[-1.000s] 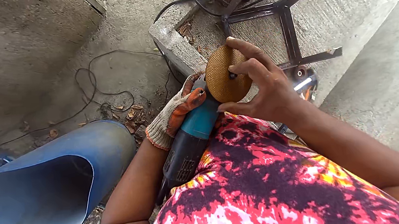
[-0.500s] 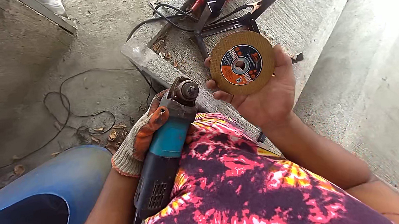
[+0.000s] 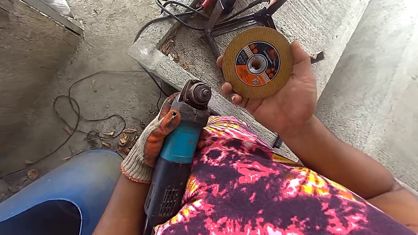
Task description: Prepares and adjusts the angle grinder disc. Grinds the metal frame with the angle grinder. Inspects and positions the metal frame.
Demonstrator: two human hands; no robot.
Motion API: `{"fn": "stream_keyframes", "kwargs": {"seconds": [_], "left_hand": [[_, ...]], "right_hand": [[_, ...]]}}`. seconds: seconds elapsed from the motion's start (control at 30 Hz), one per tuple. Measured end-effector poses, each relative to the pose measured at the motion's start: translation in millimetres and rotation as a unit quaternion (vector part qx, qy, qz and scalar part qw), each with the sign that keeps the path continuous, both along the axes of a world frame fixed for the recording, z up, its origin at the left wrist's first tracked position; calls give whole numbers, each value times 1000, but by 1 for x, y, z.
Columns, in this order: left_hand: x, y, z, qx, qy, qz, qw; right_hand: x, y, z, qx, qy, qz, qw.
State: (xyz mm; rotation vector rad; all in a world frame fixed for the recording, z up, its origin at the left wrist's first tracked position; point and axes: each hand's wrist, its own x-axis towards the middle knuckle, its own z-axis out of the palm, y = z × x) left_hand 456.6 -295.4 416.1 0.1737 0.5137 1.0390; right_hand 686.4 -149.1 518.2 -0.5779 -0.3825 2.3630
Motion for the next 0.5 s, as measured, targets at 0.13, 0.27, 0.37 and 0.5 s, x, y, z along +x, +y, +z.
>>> {"fn": "stream_keyframes", "kwargs": {"seconds": [0.13, 0.27, 0.37, 0.5], "left_hand": [[0, 3, 1, -8, 1, 0, 1000], [1, 6, 1, -8, 2, -2, 1000], [2, 7, 1, -4, 0, 0, 1000], [2, 9, 0, -7, -4, -1, 1000]], "right_hand": [[0, 3, 1, -5, -2, -1, 1000], [0, 4, 1, -1, 9, 10, 1000], [2, 5, -3, 11, 33, 22, 999], [3, 6, -5, 16, 36, 26, 999]]}}
